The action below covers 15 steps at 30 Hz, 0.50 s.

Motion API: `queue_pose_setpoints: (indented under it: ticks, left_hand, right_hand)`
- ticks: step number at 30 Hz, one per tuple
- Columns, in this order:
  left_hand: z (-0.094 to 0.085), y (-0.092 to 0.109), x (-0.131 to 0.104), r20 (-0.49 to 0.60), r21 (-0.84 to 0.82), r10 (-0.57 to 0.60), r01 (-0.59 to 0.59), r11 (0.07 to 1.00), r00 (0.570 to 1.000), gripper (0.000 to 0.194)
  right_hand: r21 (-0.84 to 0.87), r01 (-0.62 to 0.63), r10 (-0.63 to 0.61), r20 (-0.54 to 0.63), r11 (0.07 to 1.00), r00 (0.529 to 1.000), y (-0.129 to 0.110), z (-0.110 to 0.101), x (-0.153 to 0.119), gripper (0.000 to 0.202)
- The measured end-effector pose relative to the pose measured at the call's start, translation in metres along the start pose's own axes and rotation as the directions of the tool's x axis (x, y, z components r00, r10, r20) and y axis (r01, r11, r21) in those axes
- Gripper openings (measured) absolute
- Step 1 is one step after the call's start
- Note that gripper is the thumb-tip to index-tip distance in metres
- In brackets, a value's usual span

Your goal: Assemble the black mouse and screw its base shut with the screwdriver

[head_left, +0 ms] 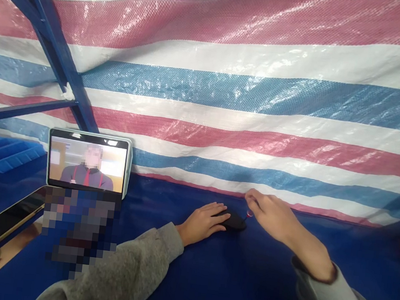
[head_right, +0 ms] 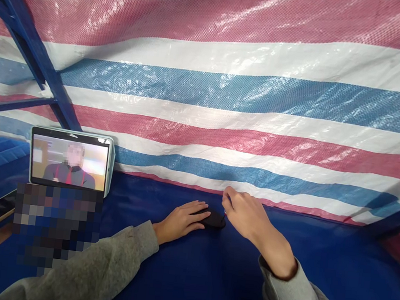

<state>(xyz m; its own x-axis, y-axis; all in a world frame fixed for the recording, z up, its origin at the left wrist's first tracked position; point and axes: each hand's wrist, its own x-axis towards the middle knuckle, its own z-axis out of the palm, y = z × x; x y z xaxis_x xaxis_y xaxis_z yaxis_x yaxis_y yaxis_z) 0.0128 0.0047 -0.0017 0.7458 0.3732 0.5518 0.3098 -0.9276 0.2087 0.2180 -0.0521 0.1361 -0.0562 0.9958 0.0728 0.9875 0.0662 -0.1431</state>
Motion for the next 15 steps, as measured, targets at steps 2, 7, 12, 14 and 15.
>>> queue_pose_setpoints:
  ticks: [2, 7, 12, 14, 15]
  left_hand:
    - [0.0, 0.0002, -0.0002, 0.004, 0.008, -0.004, 0.004, 1.0, 1.0, 0.04]
    - [-0.0001, 0.0002, -0.0003, 0.007, 0.007, -0.012, 0.012, 1.0, 1.0, 0.04]
    - [0.0001, -0.0001, 0.0, 0.006, 0.0, -0.016, 0.016, 1.0, 1.0, 0.04]
    - [0.0006, -0.0003, -0.0002, 0.007, -0.001, -0.019, 0.019, 1.0, 1.0, 0.04]
    - [0.0009, -0.0005, -0.0003, 0.007, -0.002, -0.02, 0.02, 1.0, 1.0, 0.041]
  right_hand:
    - [0.008, 0.036, -0.036, -0.015, 0.999, 0.999, -0.0008, -0.0002, -0.0003, 0.027]
    - [-0.036, 0.026, -0.027, -0.024, 0.999, 0.999, -0.0015, -0.0003, 0.0002, 0.03]
    - [-0.074, -0.013, 0.011, -0.026, 0.997, 1.0, -0.0019, -0.0002, -0.0004, 0.042]
    - [-0.055, 0.018, -0.02, -0.034, 0.998, 0.999, -0.0022, -0.0004, -0.0011, 0.033]
    - [-0.039, 0.046, -0.048, -0.044, 0.998, 0.998, -0.0021, -0.0004, -0.0012, 0.028]
